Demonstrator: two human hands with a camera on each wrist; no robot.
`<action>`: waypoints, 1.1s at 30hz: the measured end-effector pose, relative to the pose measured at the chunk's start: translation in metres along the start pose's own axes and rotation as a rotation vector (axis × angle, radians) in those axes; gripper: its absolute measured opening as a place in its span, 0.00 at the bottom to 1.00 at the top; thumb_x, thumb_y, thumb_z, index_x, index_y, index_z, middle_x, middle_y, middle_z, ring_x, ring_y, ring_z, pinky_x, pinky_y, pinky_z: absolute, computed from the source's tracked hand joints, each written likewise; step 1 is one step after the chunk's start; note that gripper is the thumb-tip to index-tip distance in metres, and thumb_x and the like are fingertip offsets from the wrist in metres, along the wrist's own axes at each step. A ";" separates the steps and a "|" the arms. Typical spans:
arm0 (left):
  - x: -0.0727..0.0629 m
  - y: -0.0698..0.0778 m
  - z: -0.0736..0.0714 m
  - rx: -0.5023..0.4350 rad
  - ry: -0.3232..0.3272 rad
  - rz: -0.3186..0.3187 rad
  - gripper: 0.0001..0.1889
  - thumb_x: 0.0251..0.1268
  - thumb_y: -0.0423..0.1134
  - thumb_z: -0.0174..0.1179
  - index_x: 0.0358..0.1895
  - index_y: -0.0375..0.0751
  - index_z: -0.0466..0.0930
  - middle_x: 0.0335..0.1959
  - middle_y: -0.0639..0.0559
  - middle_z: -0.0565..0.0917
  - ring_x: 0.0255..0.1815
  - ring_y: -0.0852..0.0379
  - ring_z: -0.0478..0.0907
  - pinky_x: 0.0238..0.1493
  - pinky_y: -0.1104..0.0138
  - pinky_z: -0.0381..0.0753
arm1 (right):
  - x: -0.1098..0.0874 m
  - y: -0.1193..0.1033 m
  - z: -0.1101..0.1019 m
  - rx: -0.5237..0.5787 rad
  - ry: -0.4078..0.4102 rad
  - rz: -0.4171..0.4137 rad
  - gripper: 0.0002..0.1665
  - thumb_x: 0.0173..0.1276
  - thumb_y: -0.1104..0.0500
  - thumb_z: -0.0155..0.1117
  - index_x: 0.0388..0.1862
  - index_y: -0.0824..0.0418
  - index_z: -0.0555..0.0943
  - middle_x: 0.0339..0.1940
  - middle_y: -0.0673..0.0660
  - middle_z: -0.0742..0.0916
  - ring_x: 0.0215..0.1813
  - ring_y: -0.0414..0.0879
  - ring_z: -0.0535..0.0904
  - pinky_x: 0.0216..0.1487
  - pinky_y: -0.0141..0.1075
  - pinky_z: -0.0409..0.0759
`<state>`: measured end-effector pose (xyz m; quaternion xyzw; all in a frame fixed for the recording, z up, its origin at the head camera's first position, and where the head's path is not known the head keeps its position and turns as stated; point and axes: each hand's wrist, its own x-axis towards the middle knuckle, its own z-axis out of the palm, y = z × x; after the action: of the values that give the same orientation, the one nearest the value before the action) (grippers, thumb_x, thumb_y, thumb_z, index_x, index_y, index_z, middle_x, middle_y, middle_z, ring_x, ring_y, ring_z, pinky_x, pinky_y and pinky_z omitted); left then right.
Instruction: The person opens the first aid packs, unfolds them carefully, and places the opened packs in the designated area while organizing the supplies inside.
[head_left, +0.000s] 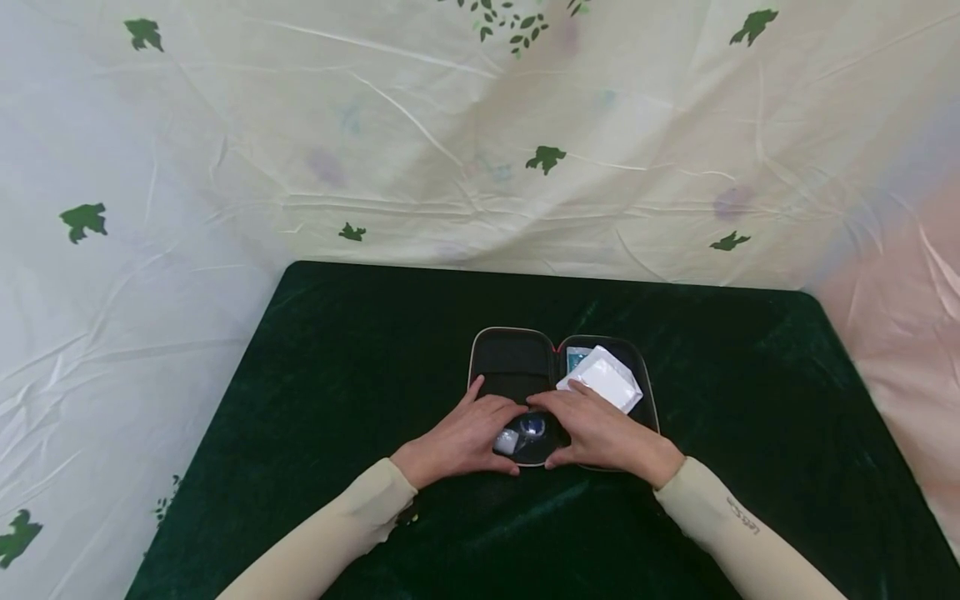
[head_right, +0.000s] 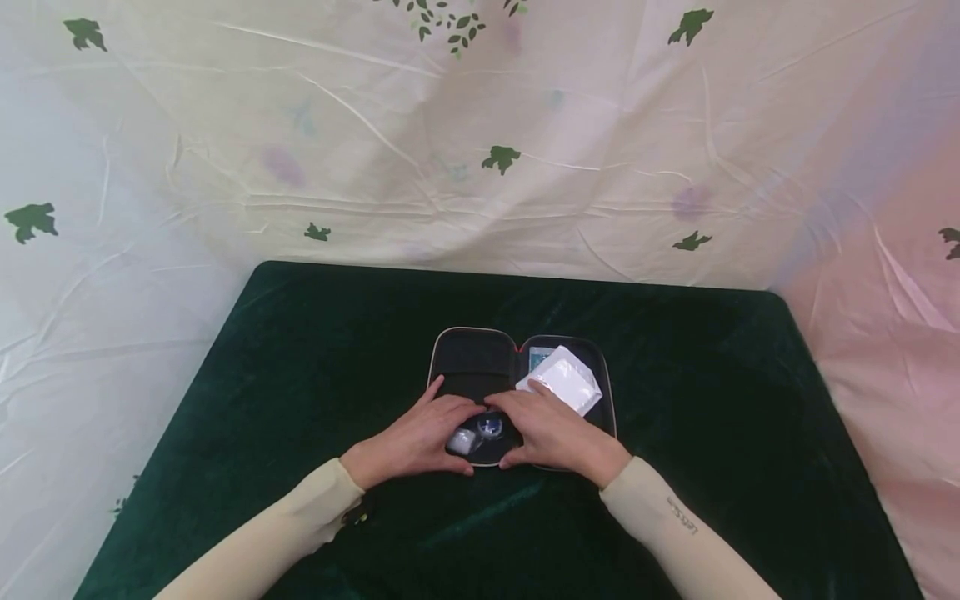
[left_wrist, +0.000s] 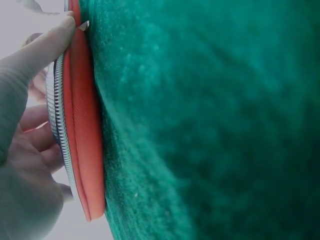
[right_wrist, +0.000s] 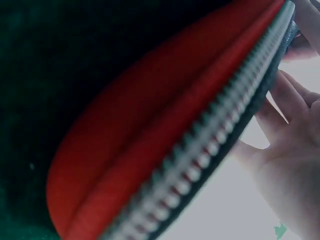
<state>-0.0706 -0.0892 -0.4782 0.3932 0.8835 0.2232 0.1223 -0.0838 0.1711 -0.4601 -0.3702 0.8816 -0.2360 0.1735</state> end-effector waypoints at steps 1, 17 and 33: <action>0.000 0.000 0.000 -0.009 0.001 0.002 0.42 0.59 0.58 0.75 0.74 0.45 0.69 0.68 0.50 0.78 0.73 0.52 0.70 0.80 0.39 0.40 | 0.000 0.000 0.000 0.010 -0.002 0.001 0.51 0.55 0.44 0.83 0.74 0.55 0.70 0.68 0.53 0.81 0.72 0.49 0.74 0.80 0.60 0.53; 0.000 0.000 -0.003 -0.112 -0.026 -0.012 0.43 0.60 0.55 0.74 0.76 0.49 0.66 0.63 0.55 0.78 0.61 0.61 0.75 0.65 0.61 0.75 | 0.004 -0.001 -0.001 0.070 -0.035 0.021 0.51 0.55 0.46 0.83 0.75 0.55 0.70 0.69 0.52 0.81 0.70 0.48 0.75 0.80 0.58 0.54; -0.007 0.002 -0.004 0.143 0.012 -0.009 0.49 0.54 0.68 0.73 0.76 0.49 0.66 0.60 0.53 0.77 0.58 0.58 0.75 0.61 0.60 0.76 | 0.003 -0.008 0.002 0.023 -0.038 -0.006 0.56 0.57 0.44 0.82 0.80 0.53 0.64 0.70 0.52 0.79 0.72 0.49 0.73 0.78 0.62 0.56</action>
<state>-0.0661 -0.0938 -0.4735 0.3957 0.8997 0.1613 0.0893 -0.0806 0.1638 -0.4576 -0.3751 0.8742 -0.2397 0.1938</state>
